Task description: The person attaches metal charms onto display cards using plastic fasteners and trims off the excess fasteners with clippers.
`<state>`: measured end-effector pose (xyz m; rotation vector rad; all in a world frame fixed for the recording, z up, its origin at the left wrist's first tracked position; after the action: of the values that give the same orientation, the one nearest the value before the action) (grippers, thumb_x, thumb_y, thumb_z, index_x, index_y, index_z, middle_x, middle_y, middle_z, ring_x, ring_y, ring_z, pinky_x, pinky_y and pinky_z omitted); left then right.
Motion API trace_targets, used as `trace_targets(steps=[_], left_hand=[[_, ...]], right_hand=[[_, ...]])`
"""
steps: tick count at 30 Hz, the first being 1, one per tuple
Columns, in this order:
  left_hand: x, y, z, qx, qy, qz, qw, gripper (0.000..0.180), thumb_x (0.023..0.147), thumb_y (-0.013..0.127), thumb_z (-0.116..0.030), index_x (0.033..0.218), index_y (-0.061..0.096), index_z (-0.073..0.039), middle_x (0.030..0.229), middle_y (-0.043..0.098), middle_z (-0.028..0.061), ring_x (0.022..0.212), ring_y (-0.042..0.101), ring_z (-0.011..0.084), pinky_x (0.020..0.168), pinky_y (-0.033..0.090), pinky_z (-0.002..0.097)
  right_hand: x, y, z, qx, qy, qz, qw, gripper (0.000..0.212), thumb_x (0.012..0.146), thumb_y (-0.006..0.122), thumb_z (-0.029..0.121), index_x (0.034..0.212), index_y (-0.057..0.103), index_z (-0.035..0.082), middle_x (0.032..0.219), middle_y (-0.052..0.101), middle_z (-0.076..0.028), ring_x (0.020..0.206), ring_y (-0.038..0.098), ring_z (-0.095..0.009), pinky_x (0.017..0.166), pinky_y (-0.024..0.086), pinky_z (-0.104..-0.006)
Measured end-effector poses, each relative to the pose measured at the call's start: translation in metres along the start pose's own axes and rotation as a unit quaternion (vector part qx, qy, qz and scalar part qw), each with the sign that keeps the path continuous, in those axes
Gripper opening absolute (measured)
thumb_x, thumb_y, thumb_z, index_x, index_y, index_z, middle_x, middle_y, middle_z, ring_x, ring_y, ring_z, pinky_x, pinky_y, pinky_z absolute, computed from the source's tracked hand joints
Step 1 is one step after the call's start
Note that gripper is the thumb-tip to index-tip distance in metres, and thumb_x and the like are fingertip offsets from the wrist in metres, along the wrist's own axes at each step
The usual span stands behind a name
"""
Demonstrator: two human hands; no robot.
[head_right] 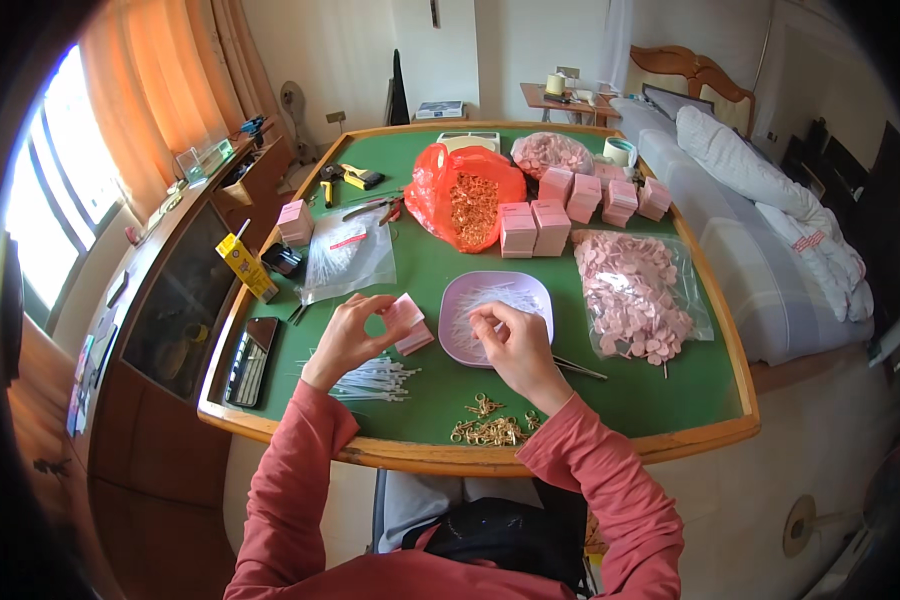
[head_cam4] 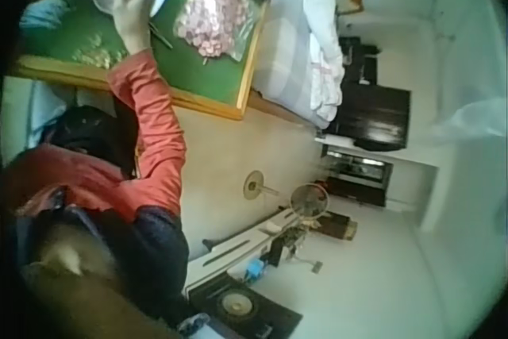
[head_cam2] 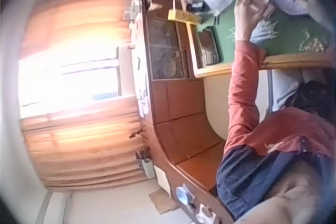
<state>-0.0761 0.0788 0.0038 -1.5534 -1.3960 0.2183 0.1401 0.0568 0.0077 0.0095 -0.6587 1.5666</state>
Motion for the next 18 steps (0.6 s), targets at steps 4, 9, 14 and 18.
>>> trace_targets(steps=[4, 9, 14, 18], left_hand=[[0.001, -0.004, -0.005, -0.007, 0.022, -0.026, 0.999, 0.041, 0.067, 0.071, -0.024, 0.097, 0.06, 0.002, 0.09, 0.063, 0.0155, 0.083, 0.058, 0.0288, 0.077, 0.046, 0.0343], [0.002, -0.01, -0.018, -0.015, 0.081, -0.069, 0.994, 0.049, 0.059, 0.074, -0.018, 0.102, 0.058, 0.001, 0.092, 0.062, 0.0147, 0.083, 0.059, 0.0281, 0.077, 0.046, 0.034], [0.002, -0.011, -0.021, -0.058, 0.089, -0.088, 0.991, 0.051, 0.058, 0.074, -0.015, 0.103, 0.057, 0.001, 0.09, 0.063, 0.0135, 0.084, 0.061, 0.0254, 0.077, 0.048, 0.033], [0.002, -0.008, -0.01, -0.122, 0.004, -0.069, 0.99, 0.054, 0.06, 0.076, -0.017, 0.107, 0.056, 0.0, 0.09, 0.065, 0.0121, 0.086, 0.063, 0.0209, 0.081, 0.047, 0.031]], right_hand=[[0.003, 0.005, 0.004, 0.007, -0.016, 0.002, 1.0, 0.015, 0.084, 0.058, 0.013, 0.089, 0.063, 0.0, 0.07, 0.064, -0.006, 0.052, 0.052, -0.005, 0.047, 0.04, -0.0195], [0.023, 0.023, -0.003, 0.069, 0.048, 0.039, 0.996, 0.017, 0.084, 0.056, 0.01, 0.095, 0.062, -0.002, 0.078, 0.064, -0.008, 0.054, 0.054, -0.005, 0.048, 0.042, -0.0188], [0.031, 0.048, -0.004, 0.231, 0.079, 0.175, 0.954, 0.025, 0.078, 0.066, 0.013, 0.098, 0.061, -0.003, 0.077, 0.064, -0.009, 0.061, 0.059, -0.009, 0.052, 0.047, -0.0213], [0.029, 0.047, 0.0, 0.225, 0.054, 0.149, 0.961, 0.032, 0.075, 0.07, 0.013, 0.1, 0.06, -0.003, 0.082, 0.065, -0.01, 0.063, 0.06, -0.009, 0.054, 0.048, -0.0224]])
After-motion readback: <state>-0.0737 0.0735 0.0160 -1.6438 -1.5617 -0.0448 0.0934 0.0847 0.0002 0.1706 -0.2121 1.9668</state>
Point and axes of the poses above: each hand's wrist, its own x-axis towards the middle knuckle, its own y-axis out of the palm, z = x × y, the point moved 5 cm from there along x, towards the middle knuckle
